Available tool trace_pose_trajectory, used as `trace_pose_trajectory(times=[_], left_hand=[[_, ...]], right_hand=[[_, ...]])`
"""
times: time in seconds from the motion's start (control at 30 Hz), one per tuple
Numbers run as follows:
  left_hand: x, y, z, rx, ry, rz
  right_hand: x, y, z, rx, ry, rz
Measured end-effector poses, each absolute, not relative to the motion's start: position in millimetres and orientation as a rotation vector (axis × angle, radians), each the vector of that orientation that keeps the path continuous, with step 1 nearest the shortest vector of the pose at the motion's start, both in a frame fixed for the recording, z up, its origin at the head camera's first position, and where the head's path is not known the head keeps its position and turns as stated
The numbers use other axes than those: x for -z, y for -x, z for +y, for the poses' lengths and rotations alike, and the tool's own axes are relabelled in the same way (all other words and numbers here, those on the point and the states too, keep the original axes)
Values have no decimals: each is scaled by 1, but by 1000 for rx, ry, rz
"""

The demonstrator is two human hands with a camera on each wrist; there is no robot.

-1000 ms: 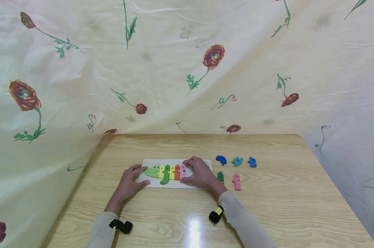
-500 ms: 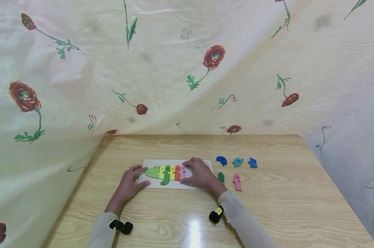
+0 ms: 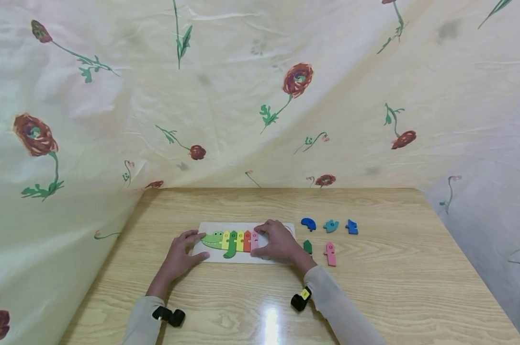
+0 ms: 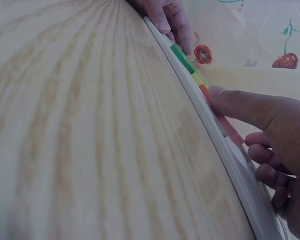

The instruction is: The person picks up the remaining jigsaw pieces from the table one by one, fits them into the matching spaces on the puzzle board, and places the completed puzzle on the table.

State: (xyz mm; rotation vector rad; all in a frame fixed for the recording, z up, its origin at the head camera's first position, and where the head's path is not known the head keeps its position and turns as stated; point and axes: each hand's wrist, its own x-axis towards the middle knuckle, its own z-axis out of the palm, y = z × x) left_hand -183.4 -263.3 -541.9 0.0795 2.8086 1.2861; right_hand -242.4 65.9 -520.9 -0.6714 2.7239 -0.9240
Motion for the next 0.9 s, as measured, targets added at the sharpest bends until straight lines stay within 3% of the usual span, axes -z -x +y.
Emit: trace_pose_trajectory(times=[0.3, 0.9], left_hand=[[543, 183, -263, -1270, -85, 2828], [541, 182, -263, -1255, -74, 2809]], right_hand=[[513, 241, 74, 1009, 734, 2765], [456, 224, 119, 1237, 888, 2800]])
